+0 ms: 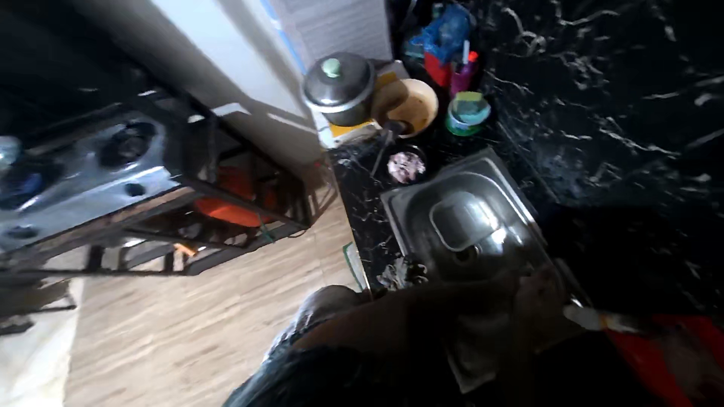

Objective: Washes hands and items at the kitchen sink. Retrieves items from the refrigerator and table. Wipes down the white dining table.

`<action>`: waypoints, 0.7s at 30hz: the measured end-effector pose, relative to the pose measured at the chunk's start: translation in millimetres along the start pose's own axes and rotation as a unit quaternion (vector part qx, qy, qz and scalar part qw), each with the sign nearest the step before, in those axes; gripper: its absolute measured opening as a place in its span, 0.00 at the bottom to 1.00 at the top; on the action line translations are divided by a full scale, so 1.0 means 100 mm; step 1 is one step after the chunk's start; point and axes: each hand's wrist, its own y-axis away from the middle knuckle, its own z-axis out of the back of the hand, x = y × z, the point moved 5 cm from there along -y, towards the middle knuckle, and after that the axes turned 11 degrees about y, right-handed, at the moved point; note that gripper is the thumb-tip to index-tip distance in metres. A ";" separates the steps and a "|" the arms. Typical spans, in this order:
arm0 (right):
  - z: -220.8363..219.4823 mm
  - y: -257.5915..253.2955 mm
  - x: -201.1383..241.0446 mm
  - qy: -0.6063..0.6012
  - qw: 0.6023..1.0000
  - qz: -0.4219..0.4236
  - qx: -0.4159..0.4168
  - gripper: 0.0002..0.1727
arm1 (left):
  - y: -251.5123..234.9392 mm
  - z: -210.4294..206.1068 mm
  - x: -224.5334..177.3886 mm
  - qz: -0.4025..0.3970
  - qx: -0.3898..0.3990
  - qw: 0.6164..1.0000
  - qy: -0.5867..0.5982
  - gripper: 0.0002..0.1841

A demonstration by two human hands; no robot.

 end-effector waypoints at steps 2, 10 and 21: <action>-0.04 -0.22 -0.35 -0.026 0.999 -0.031 0.032 0.25 | 0.11 0.00 -0.24 0.030 0.071 0.995 -0.061 0.24; 0.12 -0.24 -0.59 0.025 0.985 -0.011 0.171 0.21 | -0.05 0.22 -0.79 0.005 0.135 0.984 -0.118 0.18; -0.21 0.09 -0.28 -0.070 0.996 0.036 0.032 0.15 | 0.21 0.12 -0.24 0.167 0.022 0.982 0.086 0.19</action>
